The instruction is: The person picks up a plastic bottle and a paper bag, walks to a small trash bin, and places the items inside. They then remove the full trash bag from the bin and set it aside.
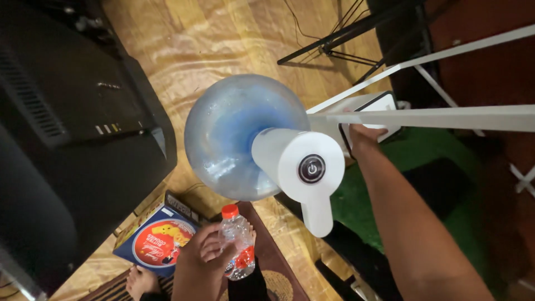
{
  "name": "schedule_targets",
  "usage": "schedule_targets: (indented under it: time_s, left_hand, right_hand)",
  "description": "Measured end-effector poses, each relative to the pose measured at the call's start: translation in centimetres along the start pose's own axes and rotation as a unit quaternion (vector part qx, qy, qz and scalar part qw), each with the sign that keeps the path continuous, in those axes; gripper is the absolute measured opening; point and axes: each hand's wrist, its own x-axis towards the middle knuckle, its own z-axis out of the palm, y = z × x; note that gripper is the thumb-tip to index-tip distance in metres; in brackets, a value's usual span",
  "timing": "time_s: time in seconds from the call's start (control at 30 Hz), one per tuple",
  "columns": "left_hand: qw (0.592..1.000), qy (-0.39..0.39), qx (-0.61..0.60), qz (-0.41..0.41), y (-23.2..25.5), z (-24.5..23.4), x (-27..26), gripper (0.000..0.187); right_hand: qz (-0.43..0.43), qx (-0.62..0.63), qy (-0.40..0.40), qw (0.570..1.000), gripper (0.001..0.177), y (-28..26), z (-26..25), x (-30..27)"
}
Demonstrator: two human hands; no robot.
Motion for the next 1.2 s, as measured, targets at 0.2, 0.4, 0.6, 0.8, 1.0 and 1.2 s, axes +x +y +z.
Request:
schedule_targets:
  time_s: [0.2, 0.4, 0.6, 0.8, 1.0, 1.2]
  left_hand:
    - [0.998, 0.001, -0.069, -0.004, -0.4, 0.6, 0.6, 0.049]
    - [0.996, 0.024, -0.084, -0.015, 1.4, 0.1, -1.8, 0.047]
    - [0.998, -0.001, -0.066, -0.014, 2.6, -1.8, -4.7, 0.048]
    - [0.994, -0.010, -0.104, 0.040, 1.5, -3.6, -7.7, 0.047]
    - [0.994, -0.025, -0.091, 0.058, -1.0, -5.9, -10.6, 0.042]
    - [0.989, -0.041, -0.125, 0.068, -5.0, -8.2, -12.2, 0.042]
  right_hand:
    - [0.187, -0.049, -0.029, 0.981, 0.130, -1.4, 0.1, -2.7]
    - [0.211, -0.076, 0.023, 0.974, 0.130, -0.8, 0.8, -9.2]
    - [0.220, -0.097, 0.052, 0.969, 0.130, -0.7, 0.7, -13.2]
    - [0.207, -0.126, 0.069, 0.968, 0.131, -2.3, 0.7, -17.4]
    - [0.182, -0.223, 0.058, 0.956, 0.131, -5.7, -1.7, -23.3]
    - [0.095, -0.306, 0.023, 0.947, 0.128, -7.3, -4.1, -30.8]
